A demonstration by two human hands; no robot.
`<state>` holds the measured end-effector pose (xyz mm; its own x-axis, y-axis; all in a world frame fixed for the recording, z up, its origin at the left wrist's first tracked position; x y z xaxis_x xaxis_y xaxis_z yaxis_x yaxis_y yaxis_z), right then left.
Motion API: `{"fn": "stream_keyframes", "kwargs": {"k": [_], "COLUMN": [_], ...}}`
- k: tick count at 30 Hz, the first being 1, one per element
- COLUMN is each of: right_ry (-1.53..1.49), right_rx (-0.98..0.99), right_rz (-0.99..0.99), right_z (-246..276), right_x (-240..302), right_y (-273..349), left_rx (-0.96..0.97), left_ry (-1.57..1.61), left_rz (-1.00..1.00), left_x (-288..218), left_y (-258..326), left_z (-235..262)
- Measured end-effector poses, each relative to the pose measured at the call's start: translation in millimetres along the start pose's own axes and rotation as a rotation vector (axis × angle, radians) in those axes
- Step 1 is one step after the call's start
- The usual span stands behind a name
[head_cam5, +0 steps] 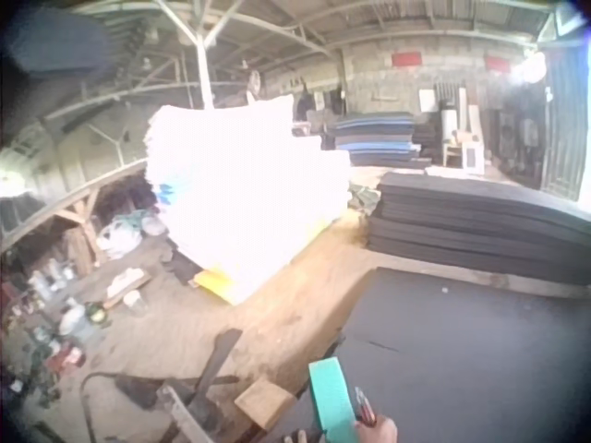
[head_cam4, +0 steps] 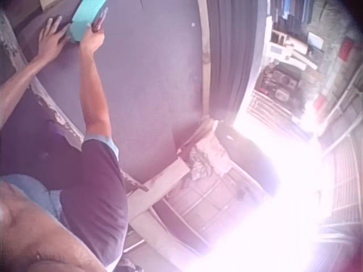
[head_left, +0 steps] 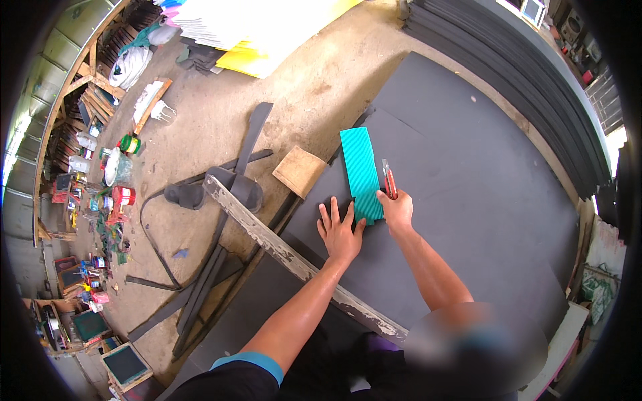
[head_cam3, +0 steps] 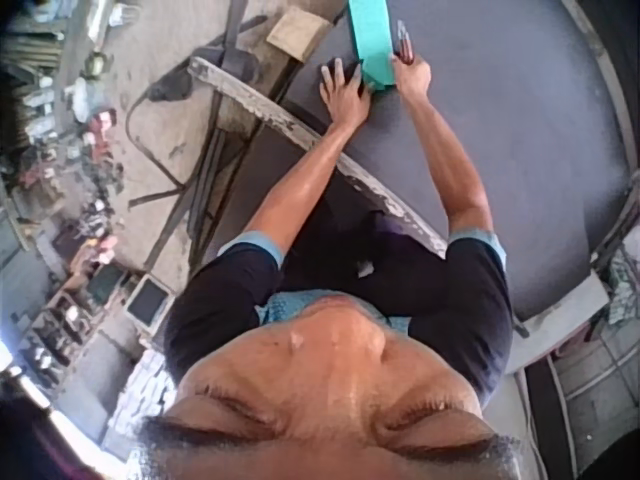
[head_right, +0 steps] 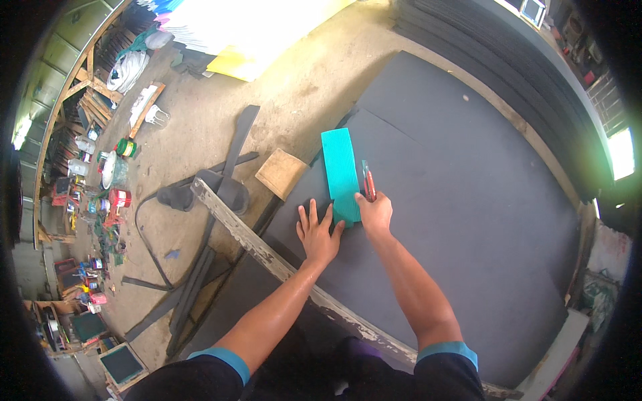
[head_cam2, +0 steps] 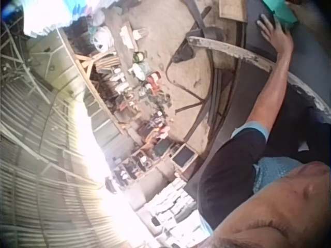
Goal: The person uses a utility knife and a wooden straightedge to cut a large black foam sheet into strips. They repeatedly measure, score, and separate sections, then stack the cut pieces on the work surface.
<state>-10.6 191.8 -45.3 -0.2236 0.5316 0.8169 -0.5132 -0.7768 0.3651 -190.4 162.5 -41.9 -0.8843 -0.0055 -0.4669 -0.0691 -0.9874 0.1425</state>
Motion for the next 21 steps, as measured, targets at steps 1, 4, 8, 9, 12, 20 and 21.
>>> {"fn": "stream_keyframes", "kwargs": {"k": [1, 4, 8, 9, 12, 20, 21], "right_ry": [-0.081, -0.215, -0.476, -0.527, -0.741, -1.193, -1.084], "right_rx": [0.047, 0.115, 0.012, -0.029, -0.180, -0.330, -0.315], "right_rz": [-0.023, -0.078, -0.097, -0.084, -0.233, -0.176, -0.160], "right_z": [2, 11, 25, 29, 32, 67, 64], "right_x": [5, 17, 9, 11, 16, 31, 24], "right_y": [3, 6, -26, -39, -82, -172, -160], "left_rx": [0.009, 0.077, 0.265, 0.341, 0.360, 0.419, 0.424], "left_ry": [0.008, -0.027, -0.105, -0.180, -0.228, -0.237, -0.239], "left_rz": [0.001, 0.009, -0.037, -0.055, -0.083, -0.062, -0.054], "left_x": [0, -1, -15, -20, -15, -19, -18], "left_y": [4, 5, 18, 22, 21, 20, 19], "left_z": [2, 0, 0, 6, 2, -6, -5]}}
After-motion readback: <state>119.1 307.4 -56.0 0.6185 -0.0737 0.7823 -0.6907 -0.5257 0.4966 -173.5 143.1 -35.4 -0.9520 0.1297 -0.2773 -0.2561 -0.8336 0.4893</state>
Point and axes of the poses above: each hand's wrist, its own y-axis away from the middle knuckle, its own z-axis out of the back of the hand, x = y × z, the point moved 3 cm from there along -y, towards the middle knuckle, and after that the axes turned 6 degrees about z, right-handed, at the moved point
